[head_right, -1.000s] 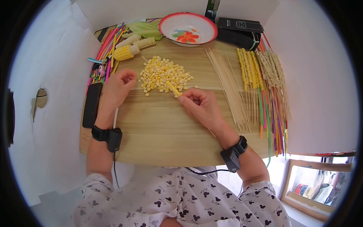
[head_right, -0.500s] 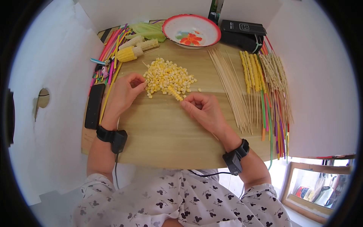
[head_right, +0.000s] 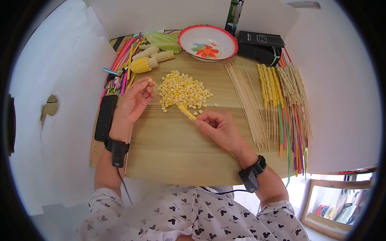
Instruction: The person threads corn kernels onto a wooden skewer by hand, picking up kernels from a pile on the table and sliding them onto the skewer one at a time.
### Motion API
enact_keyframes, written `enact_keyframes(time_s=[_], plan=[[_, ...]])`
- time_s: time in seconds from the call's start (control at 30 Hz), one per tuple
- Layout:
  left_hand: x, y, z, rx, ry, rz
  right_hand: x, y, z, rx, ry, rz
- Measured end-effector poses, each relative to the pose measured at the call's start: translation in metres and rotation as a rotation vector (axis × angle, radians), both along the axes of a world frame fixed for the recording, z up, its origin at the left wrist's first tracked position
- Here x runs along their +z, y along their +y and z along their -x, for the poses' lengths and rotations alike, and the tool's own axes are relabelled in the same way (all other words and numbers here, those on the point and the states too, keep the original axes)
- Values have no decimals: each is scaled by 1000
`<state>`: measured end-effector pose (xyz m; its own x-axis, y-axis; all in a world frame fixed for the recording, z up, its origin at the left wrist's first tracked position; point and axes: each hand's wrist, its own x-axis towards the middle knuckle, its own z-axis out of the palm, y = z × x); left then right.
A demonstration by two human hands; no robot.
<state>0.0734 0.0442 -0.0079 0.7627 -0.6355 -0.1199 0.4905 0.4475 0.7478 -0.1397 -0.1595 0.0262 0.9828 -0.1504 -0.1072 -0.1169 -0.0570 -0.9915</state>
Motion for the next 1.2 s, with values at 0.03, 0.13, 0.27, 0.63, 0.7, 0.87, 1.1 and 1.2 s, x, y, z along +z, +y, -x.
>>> enact_keyframes(time_s=[0.03,0.13,0.27,0.63,0.7,0.87,1.1,1.2], plan=[[-1,0,0,-16,24,26,0,1,0,-1,-2,-21],[-1,0,-1,4,47,37,0,1,0,3,-5,-20],[0,1,-1,10,49,38,-2,1,0,6,1,-23],[5,0,0,65,-52,0,-2,1,-1,-13,22,-11],[6,0,0,72,-77,-8,-2,0,0,-12,22,-13],[6,0,1,83,-151,-26,-3,2,1,-31,19,-6],[8,-2,3,137,-206,-88,-8,2,0,-29,-22,48],[8,-2,4,136,-198,-85,-9,2,0,-30,-27,54]])
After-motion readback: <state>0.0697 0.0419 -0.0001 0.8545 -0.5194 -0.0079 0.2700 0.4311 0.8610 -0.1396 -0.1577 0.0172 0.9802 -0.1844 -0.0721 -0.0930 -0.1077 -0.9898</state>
